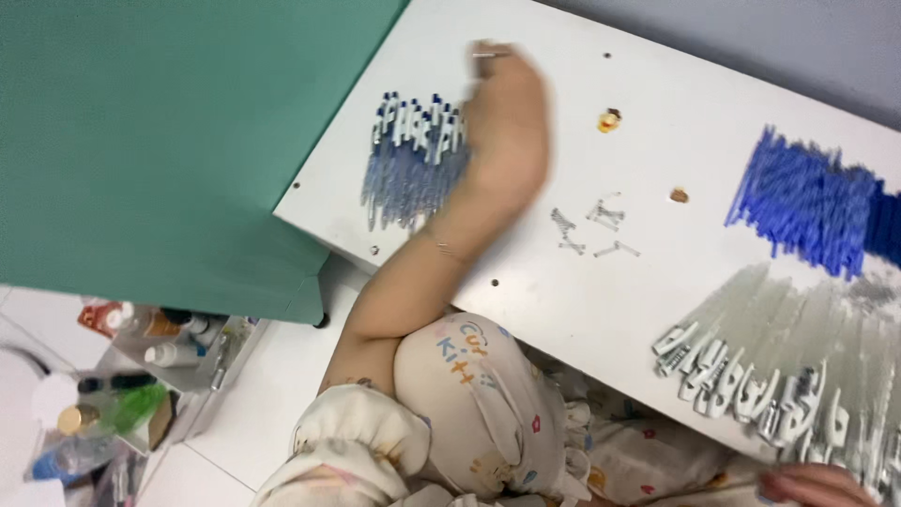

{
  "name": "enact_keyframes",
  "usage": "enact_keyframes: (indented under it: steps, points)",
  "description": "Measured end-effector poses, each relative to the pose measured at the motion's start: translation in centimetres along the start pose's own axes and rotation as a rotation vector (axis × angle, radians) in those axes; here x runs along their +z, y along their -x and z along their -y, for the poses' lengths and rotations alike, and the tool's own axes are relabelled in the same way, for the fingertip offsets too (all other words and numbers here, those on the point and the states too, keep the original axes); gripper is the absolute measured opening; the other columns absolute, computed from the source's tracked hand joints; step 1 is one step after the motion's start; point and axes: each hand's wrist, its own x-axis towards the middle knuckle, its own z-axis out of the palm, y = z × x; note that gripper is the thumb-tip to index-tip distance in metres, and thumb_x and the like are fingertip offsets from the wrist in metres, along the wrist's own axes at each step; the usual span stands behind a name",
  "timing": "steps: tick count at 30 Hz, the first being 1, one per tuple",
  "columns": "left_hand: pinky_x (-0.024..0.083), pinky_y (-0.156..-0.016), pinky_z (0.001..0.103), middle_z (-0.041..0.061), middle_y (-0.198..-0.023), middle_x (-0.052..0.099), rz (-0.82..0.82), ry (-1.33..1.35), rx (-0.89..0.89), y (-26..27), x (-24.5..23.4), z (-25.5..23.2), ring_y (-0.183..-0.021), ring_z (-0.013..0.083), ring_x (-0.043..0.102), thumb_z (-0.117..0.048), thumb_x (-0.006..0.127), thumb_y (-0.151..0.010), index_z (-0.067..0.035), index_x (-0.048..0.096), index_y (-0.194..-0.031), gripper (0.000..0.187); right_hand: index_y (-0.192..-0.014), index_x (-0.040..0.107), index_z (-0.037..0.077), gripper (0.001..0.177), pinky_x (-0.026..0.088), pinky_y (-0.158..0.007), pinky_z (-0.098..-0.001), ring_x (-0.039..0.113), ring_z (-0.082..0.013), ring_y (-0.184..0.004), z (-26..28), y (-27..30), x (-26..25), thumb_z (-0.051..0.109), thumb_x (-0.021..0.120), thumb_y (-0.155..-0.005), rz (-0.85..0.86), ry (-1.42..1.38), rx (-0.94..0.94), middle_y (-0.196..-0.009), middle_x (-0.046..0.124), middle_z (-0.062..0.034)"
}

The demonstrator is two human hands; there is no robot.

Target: The person assembles pens by inserting an ink cartridge into a white barrel and then attaching a blue cap.

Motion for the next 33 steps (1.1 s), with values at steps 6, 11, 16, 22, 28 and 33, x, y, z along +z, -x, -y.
enact_keyframes:
  steps: [6, 11, 16, 22, 28, 33]
  points:
    - [0.046, -0.061, 0.037, 0.003, -0.107, 0.059, 0.557, -0.136, -0.144, -2.9, -1.0, 4.7, -0.085, 0.0204, 0.067, -0.038, 0.072, -0.068, -0.002, 0.057, -0.124, 0.069, -0.11, 0.07, -0.003, 0.019, 0.059, -0.089, -0.0295, 0.073, -0.0227, -0.094, 19.7, 4.0, 15.0, 0.003, 0.066, -0.092, -0.342, -0.031, 0.073, -0.1, 0.075, -0.0172]
    - [0.036, -0.079, 0.05, 0.013, -0.124, 0.055, 0.932, -0.226, 0.025, -3.5, -3.4, 5.1, -0.109, 0.036, 0.055, -0.071, 0.081, -0.064, -0.019, 0.061, -0.132, 0.088, -0.107, 0.071, 0.001, 0.018, 0.058, -0.085, -0.0225, 0.074, -0.0159, -0.09, 21.4, 4.0, 16.5, -0.003, 0.067, -0.089, -0.333, -0.146, 0.014, -0.096, 0.077, -0.0127]
    - [0.03, -0.079, 0.042, 0.002, -0.115, 0.058, 0.793, -0.384, 0.016, -2.8, -2.2, 3.9, -0.099, 0.0182, 0.051, -0.044, 0.075, -0.061, -0.012, 0.043, -0.134, 0.086, -0.107, 0.075, -0.008, 0.022, 0.063, -0.078, -0.0397, 0.075, -0.0318, -0.093, 25.7, 2.9, 16.4, -0.01, 0.066, -0.086, -0.312, -0.309, 0.267, -0.097, 0.077, -0.023]
    - [0.048, -0.083, 0.056, 0.013, -0.105, 0.067, 0.727, 0.544, 0.855, 0.3, -6.1, 3.2, -0.097, 0.0408, 0.064, 0.003, 0.046, -0.082, -0.015, 0.07, -0.098, 0.034, -0.106, 0.074, -0.01, 0.021, 0.059, -0.077, -0.0356, 0.074, -0.0291, -0.088, 23.3, 3.2, 16.8, -0.008, 0.066, -0.086, -0.342, -0.325, 0.18, -0.091, 0.076, -0.0223]
    - [0.044, -0.05, 0.044, 0.01, -0.086, 0.063, 0.877, 0.301, 0.91, 3.3, -4.7, 1.3, -0.069, 0.0337, 0.066, 0.022, 0.046, -0.062, -0.005, 0.064, -0.079, 0.036, -0.101, 0.071, -0.01, 0.015, 0.051, -0.079, -0.0311, 0.068, -0.0267, -0.089, 24.7, 2.7, 17.5, -0.009, 0.065, -0.088, -0.416, -0.388, 0.146, -0.09, 0.073, -0.0214]
    - [0.05, -0.053, 0.049, 0.013, -0.094, 0.058, 0.913, 0.401, 0.933, 3.3, -5.7, 2.4, -0.071, 0.0378, 0.064, 0.015, 0.043, -0.074, -0.003, 0.058, -0.085, 0.026, -0.1, 0.072, -0.009, 0.014, 0.052, -0.08, -0.029, 0.068, -0.0249, -0.089, 24.2, 2.6, 17.7, -0.008, 0.065, -0.088, -0.399, -0.41, 0.159, -0.091, 0.074, -0.0192]
